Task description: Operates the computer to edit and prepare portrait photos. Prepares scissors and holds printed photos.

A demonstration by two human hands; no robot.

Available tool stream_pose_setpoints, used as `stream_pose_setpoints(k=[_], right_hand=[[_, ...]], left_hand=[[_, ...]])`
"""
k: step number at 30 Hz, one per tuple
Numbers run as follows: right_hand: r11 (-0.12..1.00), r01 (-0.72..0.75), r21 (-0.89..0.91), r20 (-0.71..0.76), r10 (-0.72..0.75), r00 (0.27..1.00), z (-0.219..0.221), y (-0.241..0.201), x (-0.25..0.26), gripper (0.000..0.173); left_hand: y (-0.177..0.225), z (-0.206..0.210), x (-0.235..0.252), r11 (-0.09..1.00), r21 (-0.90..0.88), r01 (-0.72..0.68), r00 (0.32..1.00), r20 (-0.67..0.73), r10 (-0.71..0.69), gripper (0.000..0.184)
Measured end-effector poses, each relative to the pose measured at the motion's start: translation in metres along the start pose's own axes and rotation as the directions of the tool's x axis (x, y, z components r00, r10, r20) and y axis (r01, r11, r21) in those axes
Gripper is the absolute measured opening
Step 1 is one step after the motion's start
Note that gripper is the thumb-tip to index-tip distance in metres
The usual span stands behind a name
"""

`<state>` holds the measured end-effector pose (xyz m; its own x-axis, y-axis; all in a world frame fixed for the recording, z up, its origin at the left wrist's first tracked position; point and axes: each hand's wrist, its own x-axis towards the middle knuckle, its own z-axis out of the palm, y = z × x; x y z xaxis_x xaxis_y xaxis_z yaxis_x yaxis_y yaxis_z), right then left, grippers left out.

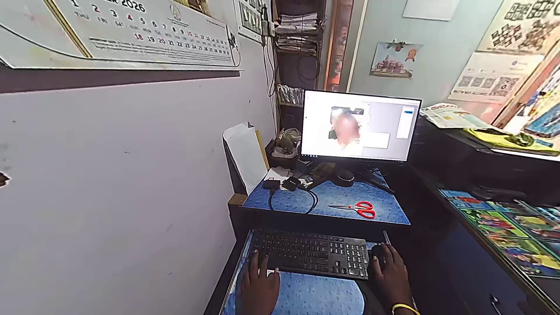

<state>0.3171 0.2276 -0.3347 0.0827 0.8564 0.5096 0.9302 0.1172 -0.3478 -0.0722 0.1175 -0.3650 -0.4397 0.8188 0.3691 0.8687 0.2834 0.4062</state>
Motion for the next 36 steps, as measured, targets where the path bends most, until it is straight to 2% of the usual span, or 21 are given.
stream_pose_setpoints(k=[3,7,12,15,18,20,22,26,29,32,36], right_hand=[[0.998,0.048,-0.04,-0.006,-0.049,0.999,-0.003,-0.002,-0.001,0.064],[0.961,0.231,-0.151,0.004,-0.233,0.972,-0.003,0.0,-0.002,0.06],[0.963,0.26,-0.067,-0.059,-0.264,0.963,0.001,0.005,-0.002,0.06],[0.953,0.294,-0.07,0.02,-0.294,0.956,-0.003,0.004,-0.002,0.055],[0.944,0.326,-0.051,-0.023,-0.327,0.945,0.001,0.007,-0.002,0.057],[0.939,0.337,-0.061,0.003,-0.338,0.941,0.0,0.006,-0.003,0.056],[0.941,0.334,-0.056,0.02,-0.333,0.943,-0.002,0.004,-0.003,0.055],[0.962,0.271,-0.021,-0.062,-0.272,0.96,0.001,0.006,-0.002,0.059],[0.99,0.122,-0.075,0.017,-0.121,0.992,-0.003,-0.002,-0.003,0.057],[0.996,-0.009,-0.094,0.111,0.019,0.994,-0.007,-0.01,0.0,0.053],[0.995,-0.009,-0.102,0.1,0.019,0.995,-0.004,-0.009,0.001,0.048]], left_hand=[[-0.001,0.001,-0.001,1.0,0.007,-0.006,1.0,0.0,0.006,0.06],[-0.003,0.004,0.0,1.0,0.019,-0.016,1.0,0.011,0.015,0.06],[-0.005,0.008,0.001,1.0,-0.013,-0.027,1.0,0.0,0.027,0.061],[-0.007,0.012,0.001,0.999,-0.033,-0.042,0.999,-0.004,0.041,0.062],[-0.008,0.011,0.001,0.999,-0.015,-0.049,0.999,-0.008,0.049,0.064],[-0.007,0.012,0.001,0.999,-0.013,-0.052,0.998,-0.017,0.052,0.064],[-0.008,0.014,0.0,0.998,-0.01,-0.056,0.998,-0.019,0.055,0.064],[-0.007,0.012,0.002,0.999,0.005,-0.049,0.999,0.015,0.049,0.063],[-0.007,0.013,0.001,0.999,0.018,-0.048,0.999,0.016,0.048,0.063],[-0.008,0.012,0.001,0.999,0.029,-0.043,0.998,0.036,0.042,0.063],[-0.007,0.012,0.001,0.999,0.031,-0.043,0.998,0.052,0.042,0.063]])
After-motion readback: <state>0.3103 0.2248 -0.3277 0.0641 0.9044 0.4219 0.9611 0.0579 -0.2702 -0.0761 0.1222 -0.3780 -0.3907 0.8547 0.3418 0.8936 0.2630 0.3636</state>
